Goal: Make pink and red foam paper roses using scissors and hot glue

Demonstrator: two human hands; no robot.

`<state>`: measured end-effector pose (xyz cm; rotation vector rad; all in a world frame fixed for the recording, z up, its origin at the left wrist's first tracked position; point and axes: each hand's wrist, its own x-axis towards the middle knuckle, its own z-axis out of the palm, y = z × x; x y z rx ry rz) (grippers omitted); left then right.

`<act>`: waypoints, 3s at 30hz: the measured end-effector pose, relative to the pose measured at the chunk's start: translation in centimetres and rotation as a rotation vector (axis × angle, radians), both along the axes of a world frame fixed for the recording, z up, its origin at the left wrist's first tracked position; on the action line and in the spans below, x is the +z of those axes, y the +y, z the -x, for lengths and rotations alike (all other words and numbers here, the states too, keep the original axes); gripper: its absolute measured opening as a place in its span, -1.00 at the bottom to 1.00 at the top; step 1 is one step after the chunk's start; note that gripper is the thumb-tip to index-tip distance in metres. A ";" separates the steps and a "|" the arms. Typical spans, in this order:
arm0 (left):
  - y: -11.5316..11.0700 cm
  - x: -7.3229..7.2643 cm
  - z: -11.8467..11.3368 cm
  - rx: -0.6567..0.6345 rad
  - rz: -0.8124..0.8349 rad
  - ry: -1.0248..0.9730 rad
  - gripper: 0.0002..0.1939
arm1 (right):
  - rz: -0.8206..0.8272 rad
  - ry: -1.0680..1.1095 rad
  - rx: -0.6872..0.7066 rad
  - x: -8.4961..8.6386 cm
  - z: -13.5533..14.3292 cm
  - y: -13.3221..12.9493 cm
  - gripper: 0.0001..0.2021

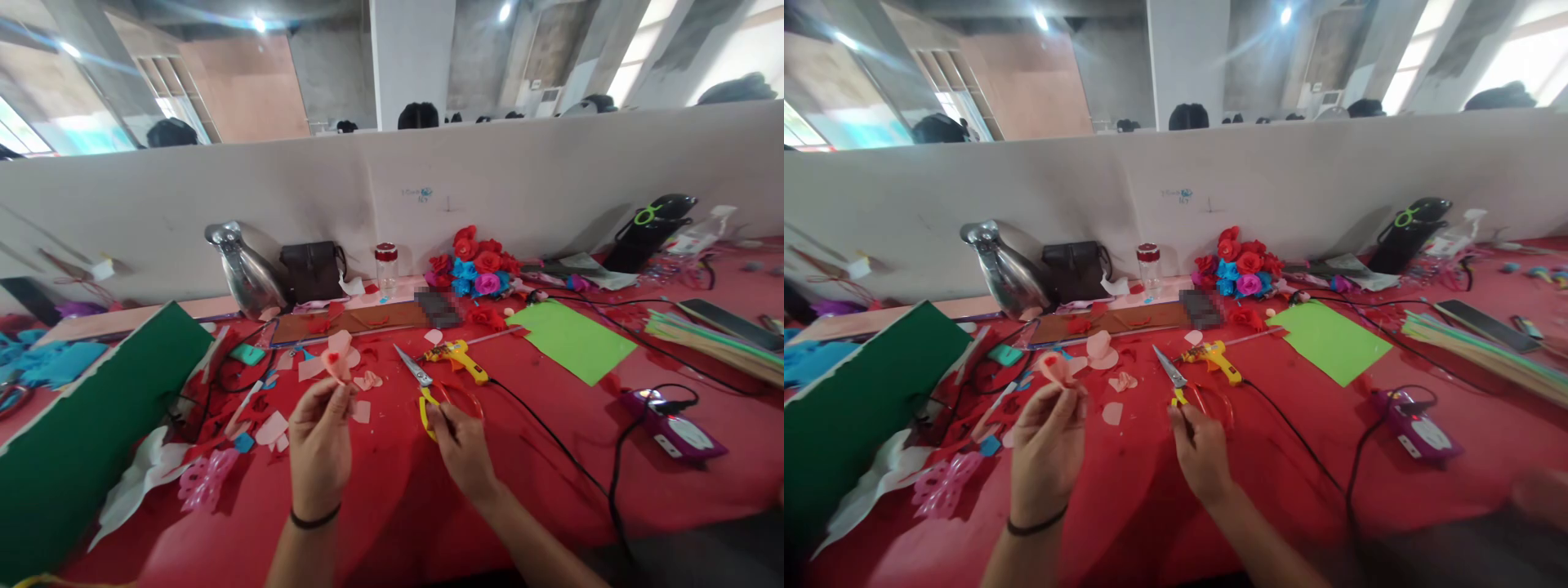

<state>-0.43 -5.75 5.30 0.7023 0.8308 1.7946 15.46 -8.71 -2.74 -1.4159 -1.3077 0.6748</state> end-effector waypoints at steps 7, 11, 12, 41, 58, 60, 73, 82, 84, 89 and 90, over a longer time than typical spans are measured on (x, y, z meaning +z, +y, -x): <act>-0.6 -0.2 2.6 -0.113 0.205 -0.168 -0.74 | -0.072 -0.452 0.131 -0.2 0.0 0.4 -0.81; -1.7 0.0 2.8 -0.147 0.292 -0.188 -0.71 | -0.041 -0.708 0.271 1.9 2.6 2.7 -0.79; -1.8 0.0 2.9 -0.151 0.307 -0.181 -0.71 | -0.012 -0.748 0.288 2.3 3.4 3.3 -0.80; -1.1 -2.5 -2.7 -0.534 0.468 -0.219 -0.80 | 0.258 -0.580 -0.258 0.9 -8.3 6.8 -0.73; 0.8 -4.2 -2.6 -0.390 0.472 -0.198 -0.74 | 0.320 0.150 0.015 2.4 -7.5 6.5 -0.73; 0.9 -4.3 -2.9 -0.356 0.431 -0.121 -0.71 | 0.227 0.221 -0.005 3.4 -6.7 5.7 -0.76; 0.9 -2.8 -3.6 -0.194 0.484 -0.034 -0.68 | 0.092 0.391 0.204 6.2 -5.1 2.6 -0.63; 0.6 -2.1 -3.9 -0.196 0.484 -0.039 -0.70 | 0.047 0.323 0.261 5.5 -4.6 1.7 -0.64; 0.5 -2.0 -3.9 -0.197 0.478 -0.045 -0.70 | 0.048 0.324 0.263 5.2 -4.6 1.7 -0.65; 0.3 -1.5 -3.9 -0.223 0.473 -0.078 -0.69 | 0.053 0.305 0.260 5.0 -4.4 1.8 -0.67; 0.3 -1.4 -3.9 -0.229 0.474 -0.088 -0.69 | 0.053 0.296 0.261 5.0 -4.4 1.9 -0.68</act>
